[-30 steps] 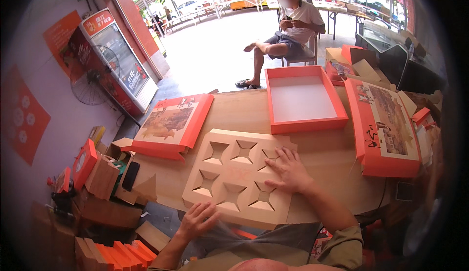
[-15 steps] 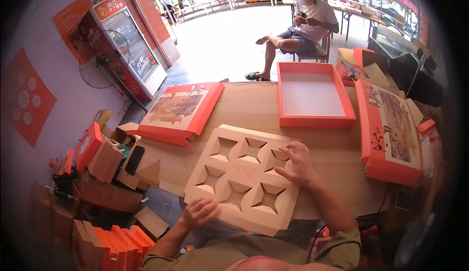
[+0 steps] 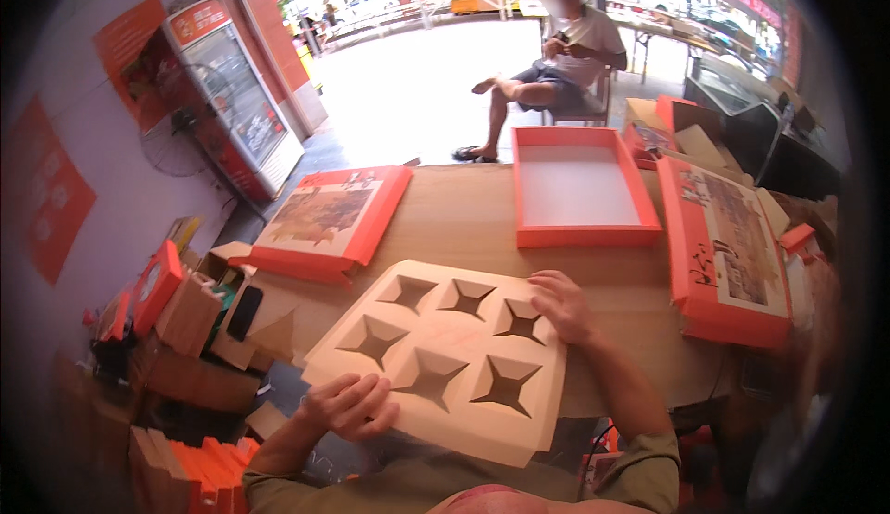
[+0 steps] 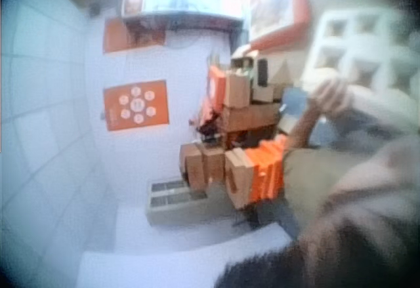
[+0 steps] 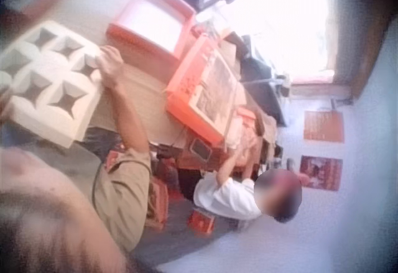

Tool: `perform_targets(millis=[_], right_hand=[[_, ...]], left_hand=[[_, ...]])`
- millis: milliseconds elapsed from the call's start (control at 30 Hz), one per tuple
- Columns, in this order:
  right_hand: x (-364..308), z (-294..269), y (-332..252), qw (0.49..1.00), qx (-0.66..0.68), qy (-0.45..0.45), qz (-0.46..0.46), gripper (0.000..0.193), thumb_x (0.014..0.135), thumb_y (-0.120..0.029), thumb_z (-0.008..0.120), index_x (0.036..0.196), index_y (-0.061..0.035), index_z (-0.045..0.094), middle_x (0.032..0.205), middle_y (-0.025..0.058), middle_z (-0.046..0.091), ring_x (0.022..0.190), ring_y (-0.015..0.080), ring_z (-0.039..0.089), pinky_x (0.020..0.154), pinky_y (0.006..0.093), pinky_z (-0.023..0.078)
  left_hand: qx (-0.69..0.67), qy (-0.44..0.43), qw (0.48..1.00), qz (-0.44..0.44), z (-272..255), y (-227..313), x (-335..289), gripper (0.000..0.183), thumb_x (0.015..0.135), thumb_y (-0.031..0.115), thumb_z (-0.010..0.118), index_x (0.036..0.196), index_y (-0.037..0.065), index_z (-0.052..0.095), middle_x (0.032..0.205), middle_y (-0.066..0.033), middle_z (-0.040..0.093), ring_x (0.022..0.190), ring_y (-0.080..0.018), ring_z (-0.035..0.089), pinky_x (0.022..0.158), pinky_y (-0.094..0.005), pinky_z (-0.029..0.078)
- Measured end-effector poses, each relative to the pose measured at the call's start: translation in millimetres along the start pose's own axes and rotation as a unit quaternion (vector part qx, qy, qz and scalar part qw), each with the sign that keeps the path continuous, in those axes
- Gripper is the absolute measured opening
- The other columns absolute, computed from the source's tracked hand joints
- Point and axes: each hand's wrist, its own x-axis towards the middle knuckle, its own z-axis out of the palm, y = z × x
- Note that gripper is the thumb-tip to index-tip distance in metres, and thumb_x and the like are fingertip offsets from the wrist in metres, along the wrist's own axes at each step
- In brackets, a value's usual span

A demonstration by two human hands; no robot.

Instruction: The person assembles cardboard gift boxes by folding pre-cut pieces, placing cardboard divider inserts into the boxes, and stacking the completed boxes and components on a table.

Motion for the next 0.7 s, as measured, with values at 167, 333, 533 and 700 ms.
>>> perform_targets(millis=[167,333,533,700], right_hand=[[3,2,1,0.998,-0.05,-0.024,-0.033,0.04,0.09,-0.033,0.071,0.113,0.0003,0.073,0.118,0.0192,0.069,0.113,0.0349,0.066,0.1,0.0416,0.051],[1,0,2,1.0,-0.003,-0.018,-0.024,0.038,0.096,-0.031,0.065,0.117,-0.0004,0.072,0.12,0.0199,0.068,0.113,0.0349,0.065,0.099,0.0409,0.051],[1,5,5,0.997,0.082,-0.006,0.007,0.052,0.105,-0.036,0.054,0.144,-0.0014,0.055,0.134,0.0156,0.062,0.126,0.0265,0.058,0.109,0.0365,0.043],[-1,3,22,0.997,0.072,-0.013,0.032,0.057,0.106,-0.04,0.053,0.147,-0.0012,0.051,0.133,0.0175,0.063,0.125,0.0252,0.058,0.107,0.0363,0.044]], left_hand=[[0.015,-0.138,0.99,0.028,-18,-28,21,0.017,0.087,0.018,0.071,0.104,0.013,0.071,0.101,-0.0071,0.071,0.093,-0.0187,0.069,0.078,-0.0286,0.057],[0.067,-0.092,0.992,0.046,-27,-63,40,0.013,0.091,0.016,0.069,0.102,0.012,0.064,0.109,-0.0122,0.074,0.101,-0.0271,0.073,0.088,-0.0398,0.059],[0.138,-0.005,0.989,0.059,-21,-164,25,0.014,0.093,0.013,0.068,0.103,0.01,0.059,0.116,-0.0163,0.074,0.11,-0.0331,0.072,0.092,-0.0453,0.059],[0.219,0.024,0.975,-0.005,-9,-255,12,0.017,0.091,0.005,0.067,0.107,0.005,0.063,0.12,-0.0143,0.072,0.113,-0.0339,0.07,0.091,-0.0476,0.058]])
